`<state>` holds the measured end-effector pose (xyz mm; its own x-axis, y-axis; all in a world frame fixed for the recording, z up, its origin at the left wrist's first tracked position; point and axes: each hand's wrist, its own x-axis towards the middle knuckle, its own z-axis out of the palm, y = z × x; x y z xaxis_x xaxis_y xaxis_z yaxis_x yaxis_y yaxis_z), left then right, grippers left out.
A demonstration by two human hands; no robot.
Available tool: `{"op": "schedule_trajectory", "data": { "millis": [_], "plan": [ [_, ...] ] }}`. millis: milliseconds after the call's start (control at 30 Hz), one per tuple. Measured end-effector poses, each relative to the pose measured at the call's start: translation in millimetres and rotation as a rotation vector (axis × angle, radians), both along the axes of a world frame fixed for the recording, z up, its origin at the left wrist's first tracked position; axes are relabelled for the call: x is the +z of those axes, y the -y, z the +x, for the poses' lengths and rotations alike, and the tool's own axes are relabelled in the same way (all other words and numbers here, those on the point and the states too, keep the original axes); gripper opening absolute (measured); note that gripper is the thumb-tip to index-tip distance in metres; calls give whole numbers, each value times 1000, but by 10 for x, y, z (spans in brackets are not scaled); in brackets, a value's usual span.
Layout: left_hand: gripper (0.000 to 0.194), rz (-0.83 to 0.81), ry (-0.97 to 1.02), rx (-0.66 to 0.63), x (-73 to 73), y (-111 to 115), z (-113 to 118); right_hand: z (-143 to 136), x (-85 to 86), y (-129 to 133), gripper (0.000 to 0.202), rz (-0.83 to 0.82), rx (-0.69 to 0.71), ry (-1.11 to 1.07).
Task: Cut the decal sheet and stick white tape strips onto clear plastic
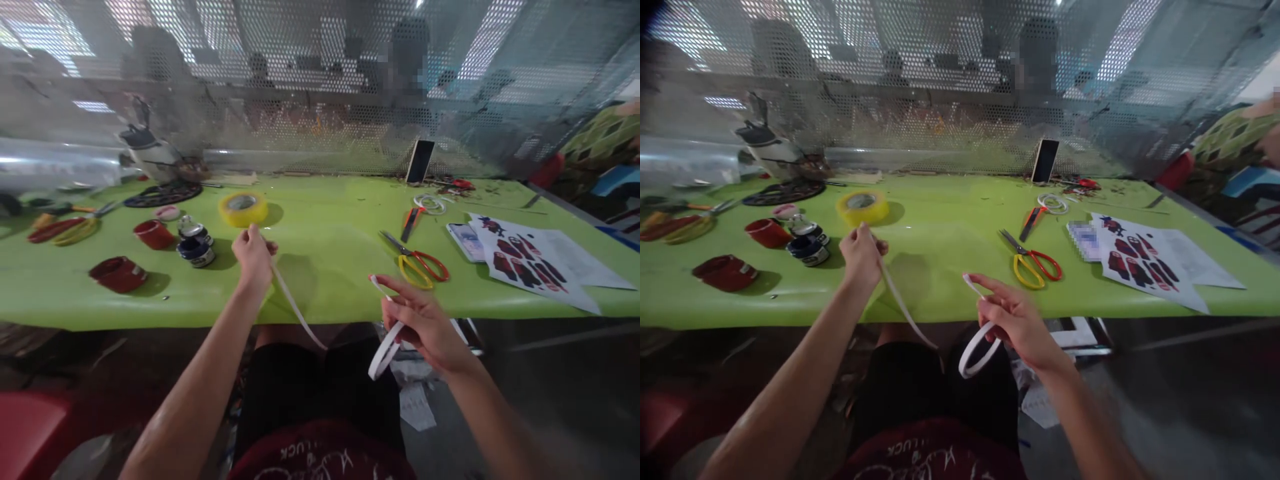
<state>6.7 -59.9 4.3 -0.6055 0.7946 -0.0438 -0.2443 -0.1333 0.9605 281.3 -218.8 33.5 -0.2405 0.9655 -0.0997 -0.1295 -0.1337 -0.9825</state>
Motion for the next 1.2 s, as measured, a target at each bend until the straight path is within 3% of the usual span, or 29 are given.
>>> {"op": "schedule_trajectory", "data": {
  "millis": [133, 300, 400, 533, 633, 700, 800, 900, 1000, 1067, 1200],
  "plan": [
    [30, -56, 87, 84, -119, 48, -85, -48, -177, 53, 42, -30, -7, 37],
    [24, -37, 173, 68, 12, 163, -24, -117, -326, 104, 48, -12, -12, 85],
    [23, -58, 223, -89, 62, 553, 8, -90, -324, 130, 57, 17, 83, 151],
    [27, -244, 280, -386, -6, 1292, -157, 4, -309, 175, 71, -38, 272, 172],
    [45, -363, 287, -605, -136, 1682, -353, 62, -351, 183, 61, -98, 287, 104],
    [53, -399, 281, -723, -224, 1798, -436, 90, -405, 164, 47, -99, 244, 72],
    [42, -373, 210, -839, -283, 1809, -447, 117, -491, 109, 38, -56, 220, 58],
    [22, -314, 10, -988, -235, 1730, -365, 122, -550, 57, 38, -14, 200, 25],
    [23, -234, -177, -1068, -160, 1640, -265, 129, -564, 48, 35, 27, 174, -4],
    [22, -183, -226, -1009, -135, 1582, -213, 156, -542, 74, 36, 55, 164, -24],
    [17, -41, -209, -769, -155, 1444, -135, 288, -387, 163, 33, 111, 137, -52]
  ]
}}
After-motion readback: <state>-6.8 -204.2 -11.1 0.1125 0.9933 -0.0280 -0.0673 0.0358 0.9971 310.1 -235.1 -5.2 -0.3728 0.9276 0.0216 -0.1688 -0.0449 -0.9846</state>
